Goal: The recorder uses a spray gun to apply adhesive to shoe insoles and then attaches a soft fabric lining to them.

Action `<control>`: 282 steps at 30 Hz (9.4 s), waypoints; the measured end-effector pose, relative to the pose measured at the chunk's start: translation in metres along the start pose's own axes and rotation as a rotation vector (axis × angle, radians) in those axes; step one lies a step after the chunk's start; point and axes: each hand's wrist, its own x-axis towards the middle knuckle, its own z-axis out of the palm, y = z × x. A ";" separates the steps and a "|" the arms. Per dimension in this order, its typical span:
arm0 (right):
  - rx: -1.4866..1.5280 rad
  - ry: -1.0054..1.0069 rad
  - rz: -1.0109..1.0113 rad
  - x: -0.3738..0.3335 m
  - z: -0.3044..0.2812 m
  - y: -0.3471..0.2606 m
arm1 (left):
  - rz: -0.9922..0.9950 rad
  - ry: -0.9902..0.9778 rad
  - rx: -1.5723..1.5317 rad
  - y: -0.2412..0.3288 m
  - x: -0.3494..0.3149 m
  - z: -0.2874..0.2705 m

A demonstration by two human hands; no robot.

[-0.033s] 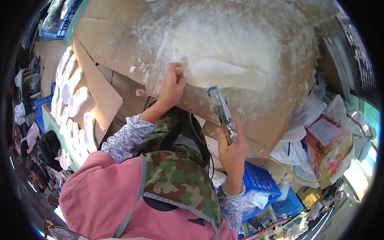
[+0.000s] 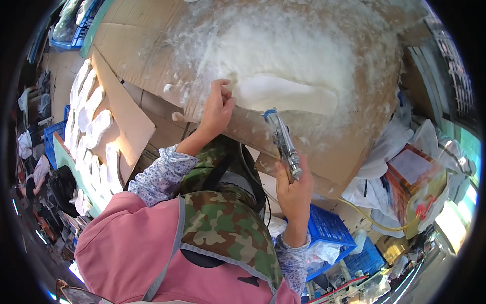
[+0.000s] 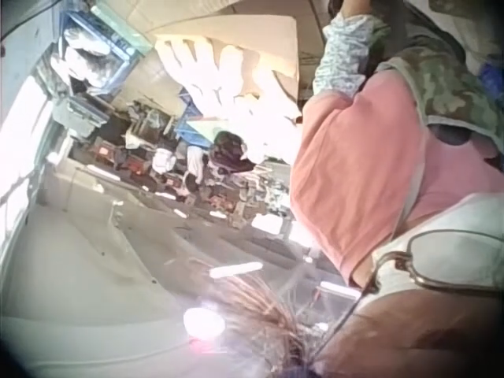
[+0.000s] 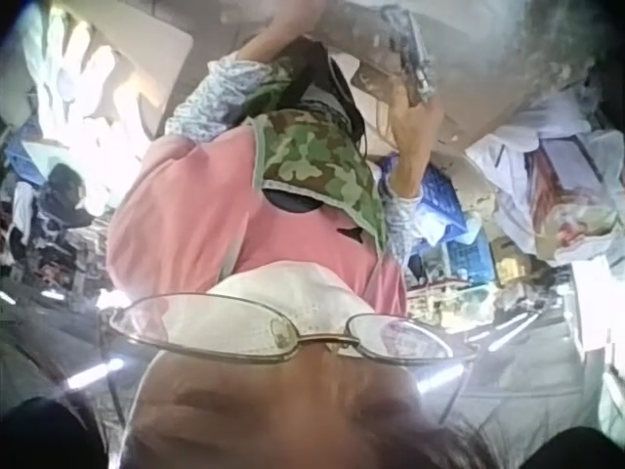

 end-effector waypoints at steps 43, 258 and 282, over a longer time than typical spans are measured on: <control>-0.083 0.117 -0.037 0.017 -0.033 0.008 | 0.743 -0.396 0.509 0.037 -0.022 0.127; 0.321 0.314 -0.024 -0.058 -0.043 0.012 | 0.224 -0.591 -0.497 0.235 0.119 -0.049; 0.128 -0.021 -0.100 -0.028 -0.001 -0.012 | -0.062 -0.130 -0.019 -0.010 0.004 -0.027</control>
